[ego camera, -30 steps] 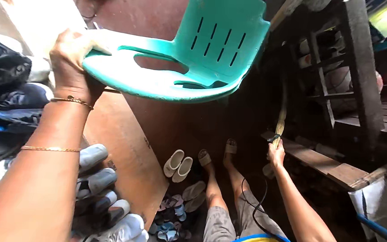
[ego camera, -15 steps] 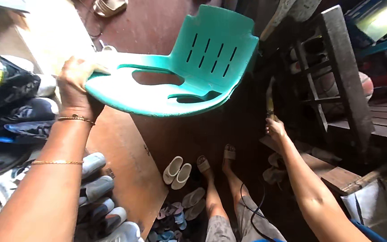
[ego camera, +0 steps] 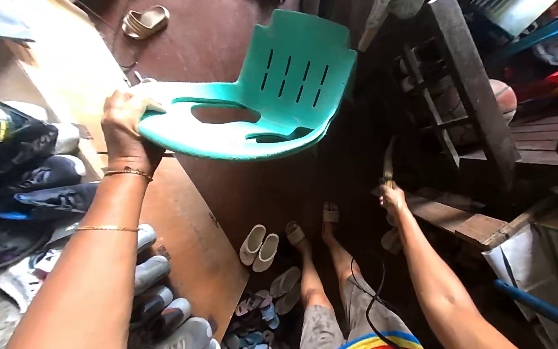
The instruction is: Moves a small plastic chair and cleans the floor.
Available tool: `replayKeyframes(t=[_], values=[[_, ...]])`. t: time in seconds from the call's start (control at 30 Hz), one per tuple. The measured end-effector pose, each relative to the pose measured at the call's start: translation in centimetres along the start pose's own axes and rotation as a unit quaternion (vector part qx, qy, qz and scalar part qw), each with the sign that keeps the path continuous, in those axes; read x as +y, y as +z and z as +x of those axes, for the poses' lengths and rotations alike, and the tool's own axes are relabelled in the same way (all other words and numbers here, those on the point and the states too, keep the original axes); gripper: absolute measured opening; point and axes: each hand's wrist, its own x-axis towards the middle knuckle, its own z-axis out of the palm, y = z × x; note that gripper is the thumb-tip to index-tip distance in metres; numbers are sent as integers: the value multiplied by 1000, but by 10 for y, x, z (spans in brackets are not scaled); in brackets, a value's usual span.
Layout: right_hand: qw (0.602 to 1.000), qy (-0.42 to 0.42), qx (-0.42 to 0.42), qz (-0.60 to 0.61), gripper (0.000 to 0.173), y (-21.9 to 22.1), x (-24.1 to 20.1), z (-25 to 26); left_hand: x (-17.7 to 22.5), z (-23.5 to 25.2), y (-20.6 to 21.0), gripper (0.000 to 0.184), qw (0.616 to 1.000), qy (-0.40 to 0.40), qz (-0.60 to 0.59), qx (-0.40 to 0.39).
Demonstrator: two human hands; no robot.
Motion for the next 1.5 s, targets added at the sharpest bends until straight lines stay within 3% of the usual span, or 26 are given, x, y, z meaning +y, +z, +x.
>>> replayKeyframes(t=[0.13, 0.23, 0.3, 0.37, 0.47, 0.53, 0.63, 0.73, 0.8, 0.9, 1.0, 1.07, 1.17, 1.23, 1.37, 1.5], values=[[984, -72, -115, 115, 45, -34, 0, -18, -28, 4, 21, 31, 998, 52, -1, 36], [991, -106, -71, 46, 57, -31, 34, -66, -17, 4, 18, 30, 999, 40, -7, 32], [995, -64, -30, 65, 61, -13, 64, -103, -12, 2, 19, 30, 999, 36, -9, 31], [987, 14, -13, 162, 54, 7, 77, -127, -6, 1, 19, 29, 998, 42, -16, 39], [959, 111, -38, 260, 18, 26, 66, -119, -3, 0, 22, 29, 997, 55, -13, 45], [971, 94, -84, 203, 17, 35, 50, -88, -2, 1, 24, 30, 997, 60, -10, 48], [992, -17, -123, 30, 49, 36, 42, -60, 2, 1, 25, 29, 997, 56, -2, 49], [991, -96, -95, -15, 65, 6, 72, -75, 5, 0, 24, 29, 997, 61, -2, 44], [993, -95, -65, -28, 67, -13, 93, -104, 9, -1, 20, 30, 998, 57, -3, 39], [995, -5, -43, -94, 67, -23, 103, -132, 22, -10, 6, 31, 999, 34, 0, 8], [984, 40, -64, -160, 50, -2, 89, -105, -1, 1, 17, 28, 998, 50, -12, 40], [972, 7, -80, -222, 44, 27, 66, -75, -9, 4, 18, 29, 998, 54, -5, 42], [946, -80, -74, -304, 55, 70, 24, -43, -19, 6, 19, 29, 997, 59, -8, 46], [937, -135, -64, -314, 64, 73, 16, -34, -27, 6, 19, 30, 997, 60, -6, 45], [936, -230, -55, -262, 64, 11, 76, -56, -39, 9, 14, 30, 997, 60, -4, 40], [969, -120, -7, -218, 67, -11, 132, -118, -44, 8, 17, 29, 998, 49, -21, 44]])
